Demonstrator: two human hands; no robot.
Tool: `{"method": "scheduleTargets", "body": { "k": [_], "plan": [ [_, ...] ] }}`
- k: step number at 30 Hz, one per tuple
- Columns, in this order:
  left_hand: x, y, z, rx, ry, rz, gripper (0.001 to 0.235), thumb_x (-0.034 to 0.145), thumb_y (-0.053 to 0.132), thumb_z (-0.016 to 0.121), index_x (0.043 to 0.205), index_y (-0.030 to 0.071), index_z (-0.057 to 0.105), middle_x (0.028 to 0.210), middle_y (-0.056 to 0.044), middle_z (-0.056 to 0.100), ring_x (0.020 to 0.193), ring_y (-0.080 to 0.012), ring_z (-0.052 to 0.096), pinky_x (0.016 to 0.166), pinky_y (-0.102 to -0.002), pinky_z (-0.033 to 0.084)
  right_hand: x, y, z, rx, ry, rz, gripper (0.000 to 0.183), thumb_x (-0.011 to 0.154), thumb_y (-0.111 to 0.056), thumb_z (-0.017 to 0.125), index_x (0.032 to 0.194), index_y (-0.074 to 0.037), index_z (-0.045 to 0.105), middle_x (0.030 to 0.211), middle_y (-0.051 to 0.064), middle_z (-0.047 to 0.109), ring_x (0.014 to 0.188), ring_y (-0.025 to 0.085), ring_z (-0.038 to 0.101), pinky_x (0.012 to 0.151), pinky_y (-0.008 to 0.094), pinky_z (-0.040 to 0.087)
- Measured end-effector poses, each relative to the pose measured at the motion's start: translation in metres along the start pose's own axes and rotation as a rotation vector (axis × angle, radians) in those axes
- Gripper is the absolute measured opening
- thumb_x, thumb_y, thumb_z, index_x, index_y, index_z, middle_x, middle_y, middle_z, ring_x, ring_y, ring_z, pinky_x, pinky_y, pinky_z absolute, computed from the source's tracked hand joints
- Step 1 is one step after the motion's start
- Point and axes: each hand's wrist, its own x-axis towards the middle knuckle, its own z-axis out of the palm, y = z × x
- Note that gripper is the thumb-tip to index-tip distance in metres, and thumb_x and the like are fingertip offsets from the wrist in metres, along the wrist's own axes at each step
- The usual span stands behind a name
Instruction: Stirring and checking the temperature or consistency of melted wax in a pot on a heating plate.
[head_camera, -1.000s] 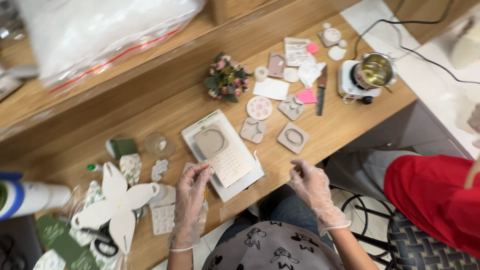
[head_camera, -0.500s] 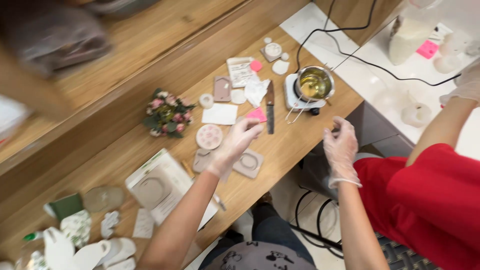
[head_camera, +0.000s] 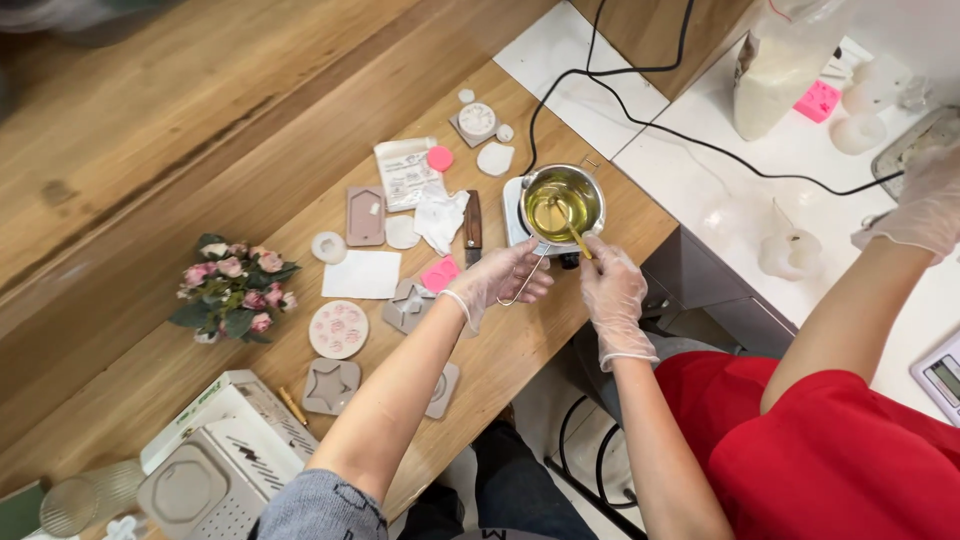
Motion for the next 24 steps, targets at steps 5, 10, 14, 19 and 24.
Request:
{"method": "scheduleTargets", "body": {
  "k": [5,10,14,19,24],
  "plan": [
    [0.016,-0.017,0.011,-0.041,0.084,0.121,0.054,0.104,0.058,0.044,0.104,0.012,0.072,0.062,-0.001,0.056,0.04,-0.0131,0.048,0.037,-0.03,0.047,0.002,0.0,-0.002,0.12,0.082,-0.064,0.026,0.091,-0.018,0.072,0.114,-0.028,0.078,0.108,-0.005,0.074,0.102,0.017,0.07,0.091,0.033,0.057],
    [0.012,-0.015,0.017,-0.054,0.135,0.213,0.054,0.107,0.052,0.04,0.096,0.009,0.07,0.052,0.0,0.042,0.032,-0.0102,0.036,0.03,-0.03,0.038,0.014,-0.034,-0.031,0.307,0.068,-0.001,0.025,0.095,-0.006,0.068,0.115,-0.019,0.078,0.11,0.003,0.075,0.101,0.02,0.071,0.089,0.034,0.057],
    [0.006,-0.013,0.015,-0.047,0.132,0.237,0.053,0.106,0.054,0.04,0.094,0.009,0.067,0.051,0.001,0.04,0.031,-0.0088,0.033,0.027,-0.031,0.036,0.021,-0.055,-0.049,0.404,0.033,0.046,0.027,0.092,-0.002,0.07,0.114,-0.015,0.078,0.113,0.008,0.075,0.105,0.024,0.071,0.087,0.034,0.058],
    [-0.038,0.006,0.023,-0.031,0.142,0.261,0.052,0.107,0.048,0.039,0.094,0.006,0.066,0.051,0.001,0.038,0.031,-0.008,0.03,0.028,-0.032,0.036,0.023,-0.074,-0.077,0.417,-0.017,-0.039,0.027,0.09,0.002,0.07,0.113,-0.01,0.077,0.115,0.014,0.074,0.109,0.03,0.069,0.091,0.038,0.056],
    [-0.09,0.01,0.021,-0.014,0.146,0.296,0.051,0.107,0.047,0.04,0.095,0.004,0.065,0.051,0.002,0.037,0.031,-0.007,0.031,0.027,-0.031,0.037,0.022,-0.108,-0.1,0.433,-0.048,-0.074,0.023,0.095,0.001,0.066,0.113,-0.01,0.077,0.114,0.012,0.074,0.106,0.027,0.07,0.092,0.037,0.056]
  ]
}}
